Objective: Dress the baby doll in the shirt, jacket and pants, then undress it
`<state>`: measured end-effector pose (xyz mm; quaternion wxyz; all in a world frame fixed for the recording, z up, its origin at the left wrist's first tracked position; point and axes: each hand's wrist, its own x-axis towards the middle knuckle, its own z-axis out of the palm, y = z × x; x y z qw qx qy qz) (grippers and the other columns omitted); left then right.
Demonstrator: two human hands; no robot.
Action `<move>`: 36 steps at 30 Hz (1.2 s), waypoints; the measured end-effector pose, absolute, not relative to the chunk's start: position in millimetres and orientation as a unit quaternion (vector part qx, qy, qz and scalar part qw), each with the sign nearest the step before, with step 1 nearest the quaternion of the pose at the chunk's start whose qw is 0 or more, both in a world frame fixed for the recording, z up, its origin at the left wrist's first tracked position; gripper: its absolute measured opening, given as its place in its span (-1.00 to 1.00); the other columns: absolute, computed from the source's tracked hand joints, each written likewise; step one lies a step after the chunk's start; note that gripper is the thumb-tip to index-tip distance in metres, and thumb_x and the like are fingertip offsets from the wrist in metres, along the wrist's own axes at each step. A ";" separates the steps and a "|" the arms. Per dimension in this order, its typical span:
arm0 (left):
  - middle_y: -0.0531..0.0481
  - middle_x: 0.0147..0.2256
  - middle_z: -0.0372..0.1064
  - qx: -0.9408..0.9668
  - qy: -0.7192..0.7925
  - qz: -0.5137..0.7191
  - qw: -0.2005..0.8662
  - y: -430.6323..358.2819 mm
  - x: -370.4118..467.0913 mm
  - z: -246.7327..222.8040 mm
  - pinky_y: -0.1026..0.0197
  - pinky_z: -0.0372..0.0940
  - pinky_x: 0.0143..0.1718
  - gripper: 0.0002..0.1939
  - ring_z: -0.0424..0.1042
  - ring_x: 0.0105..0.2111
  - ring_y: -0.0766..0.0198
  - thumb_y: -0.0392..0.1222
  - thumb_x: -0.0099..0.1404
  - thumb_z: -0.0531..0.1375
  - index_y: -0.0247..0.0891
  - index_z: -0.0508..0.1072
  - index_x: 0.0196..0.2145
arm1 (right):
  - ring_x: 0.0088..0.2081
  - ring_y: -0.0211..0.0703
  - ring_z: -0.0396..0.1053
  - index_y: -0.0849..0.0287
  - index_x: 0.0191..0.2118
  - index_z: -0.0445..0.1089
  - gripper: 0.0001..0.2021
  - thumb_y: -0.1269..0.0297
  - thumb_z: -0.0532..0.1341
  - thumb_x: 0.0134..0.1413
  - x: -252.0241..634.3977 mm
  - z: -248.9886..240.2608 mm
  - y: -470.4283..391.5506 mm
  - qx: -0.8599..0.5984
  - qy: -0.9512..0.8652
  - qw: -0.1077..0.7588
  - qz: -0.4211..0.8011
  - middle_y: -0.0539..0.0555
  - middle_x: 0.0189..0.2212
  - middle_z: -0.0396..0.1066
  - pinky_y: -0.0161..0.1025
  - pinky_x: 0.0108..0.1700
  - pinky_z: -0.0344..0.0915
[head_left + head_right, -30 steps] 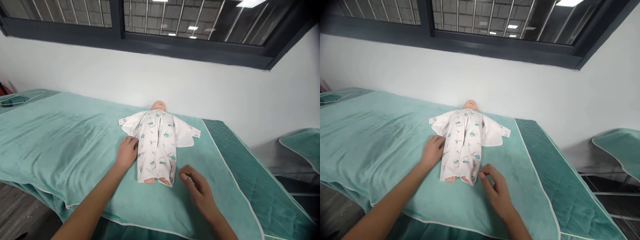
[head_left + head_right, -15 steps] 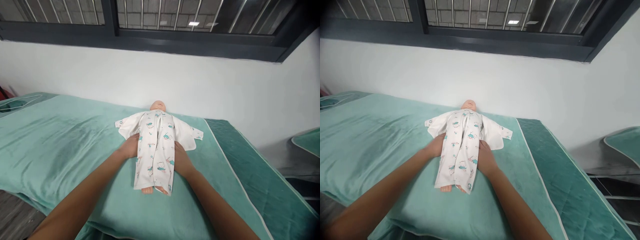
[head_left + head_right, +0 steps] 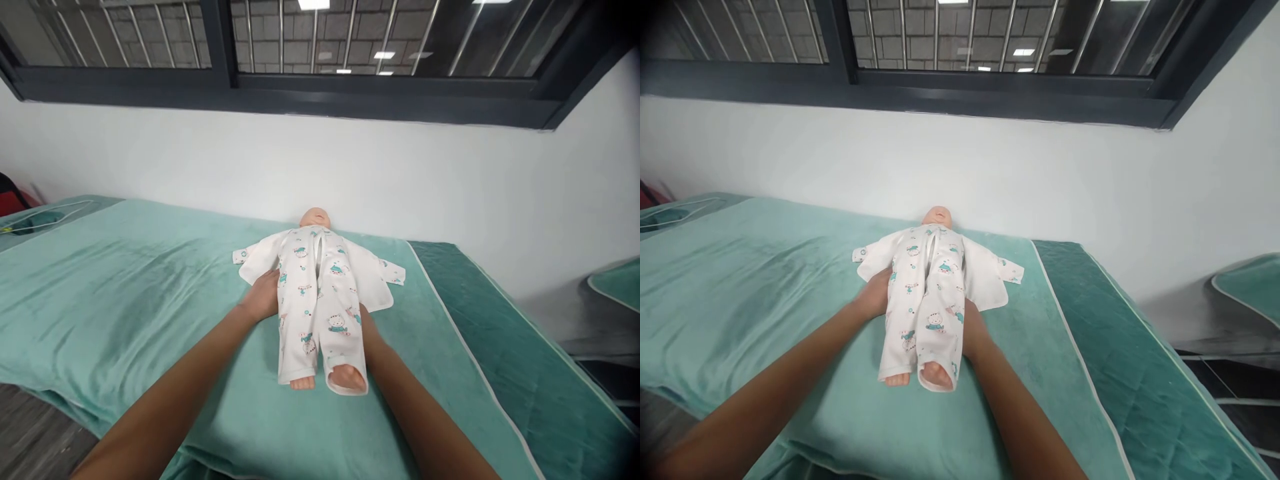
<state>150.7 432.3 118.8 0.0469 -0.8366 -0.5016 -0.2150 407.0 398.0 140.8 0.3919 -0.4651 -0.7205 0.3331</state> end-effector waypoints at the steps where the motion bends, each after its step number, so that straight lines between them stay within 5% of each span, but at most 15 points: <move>1: -0.21 -0.18 0.50 -0.835 -0.503 -0.216 0.052 431.3 150.7 118.3 0.04 0.34 -0.11 -0.81 0.46 -0.15 0.01 -0.22 0.25 0.17 -0.29 0.51 -0.20 | -0.06 0.20 0.45 0.05 -0.15 0.52 -0.66 -0.01 0.18 0.05 407.4 141.6 396.5 -0.459 -0.725 0.393 0.330 0.12 -0.11 0.55 0.09 0.02 0.37; 5: -0.20 -0.27 0.49 -0.836 -0.501 -0.214 0.072 417.2 149.8 119.3 0.05 0.30 -0.19 -0.87 0.45 -0.21 0.02 -0.28 0.24 0.16 -0.29 0.52 -0.32 | 0.03 0.28 0.39 0.08 -0.14 0.52 -0.67 0.05 0.19 0.04 408.3 144.6 395.8 -0.455 -0.769 0.366 0.260 0.20 -0.08 0.52 0.17 0.11 0.26; 11: -0.10 -0.34 0.49 -0.853 -0.475 -0.201 0.078 379.8 144.8 116.6 0.06 0.22 -0.23 -0.83 0.41 -0.25 0.10 -0.35 0.25 0.11 -0.24 0.50 -0.40 | -0.08 0.16 0.42 0.19 -0.02 0.46 -0.64 0.13 0.16 0.14 418.0 144.0 387.8 -0.462 -0.825 0.294 0.140 0.24 -0.07 0.48 0.03 -0.05 0.34; 16: -0.05 -0.38 0.45 -0.840 -0.481 -0.249 0.019 371.2 139.5 115.2 0.10 0.20 -0.25 -0.81 0.36 -0.31 0.16 -0.34 0.24 0.10 -0.22 0.48 -0.46 | -0.18 0.00 0.40 0.12 -0.26 0.45 -0.83 0.33 0.11 0.13 428.5 144.9 374.2 -0.425 -0.865 0.241 0.112 0.15 -0.21 0.46 -0.12 -0.15 0.31; 19: -0.02 -0.41 0.43 -0.788 -0.527 -0.316 -0.045 379.6 133.1 115.4 0.15 0.24 -0.23 -0.75 0.36 -0.32 0.21 -0.26 0.32 0.05 -0.20 0.50 -0.42 | -0.26 -0.10 0.38 0.11 -0.31 0.37 -0.81 0.40 0.02 0.12 446.1 141.5 386.4 -0.451 -0.828 0.299 0.148 0.08 -0.31 0.43 -0.19 -0.18 0.30; 22: -0.02 -0.32 0.47 -0.657 -0.656 -0.370 -0.042 394.7 124.5 112.0 0.16 0.28 -0.14 -0.76 0.40 -0.22 0.18 -0.22 0.32 0.05 -0.18 0.53 -0.26 | -0.14 -0.01 0.38 0.16 -0.20 0.37 -0.81 0.27 0.07 0.14 472.5 135.7 413.3 -0.548 -0.757 0.345 0.083 0.18 -0.19 0.44 -0.11 -0.06 0.29; 25: -0.12 -0.21 0.47 -0.563 -0.737 -0.375 -0.006 409.6 117.4 105.6 0.06 0.26 -0.05 -0.74 0.39 -0.10 0.05 -0.26 0.27 0.06 -0.21 0.52 -0.19 | -0.01 0.17 0.32 0.25 -0.14 0.39 -0.66 0.09 0.12 0.12 494.1 133.2 436.2 -0.679 -0.675 0.289 -0.008 0.35 -0.08 0.41 0.02 0.01 0.23; 29: -0.23 -0.03 0.41 -0.511 -0.778 -0.365 0.024 419.1 114.3 100.8 -0.12 0.22 0.00 -0.71 0.32 0.01 -0.12 -0.21 0.27 0.09 -0.21 0.49 -0.09 | -0.34 0.03 0.36 0.14 -0.37 0.40 -0.63 -0.08 0.12 0.08 499.6 140.4 447.7 -0.757 -0.616 0.207 0.068 0.16 -0.39 0.45 -0.10 -0.29 0.22; 32: -0.28 0.00 0.39 -0.496 -0.795 -0.348 0.040 420.3 115.9 101.3 -0.20 0.20 0.00 -0.67 0.31 0.03 -0.18 -0.13 0.30 0.10 -0.23 0.45 -0.03 | -0.47 -0.11 0.27 0.12 -0.52 0.34 -0.68 -0.05 0.21 -0.04 488.3 154.6 449.0 -0.698 -0.608 0.330 0.186 0.02 -0.57 0.33 -0.19 -0.40 0.15; 36: -0.36 0.03 0.35 -0.481 -0.807 -0.338 0.052 422.2 119.4 102.7 -0.25 0.17 0.03 -0.59 0.27 0.09 -0.21 -0.04 0.32 0.10 -0.30 0.39 0.04 | -0.39 -0.18 0.33 0.10 -0.36 0.33 -0.74 0.04 0.28 -0.03 457.0 188.7 436.8 -0.503 -0.498 0.603 0.367 -0.01 -0.41 0.40 -0.25 -0.36 0.26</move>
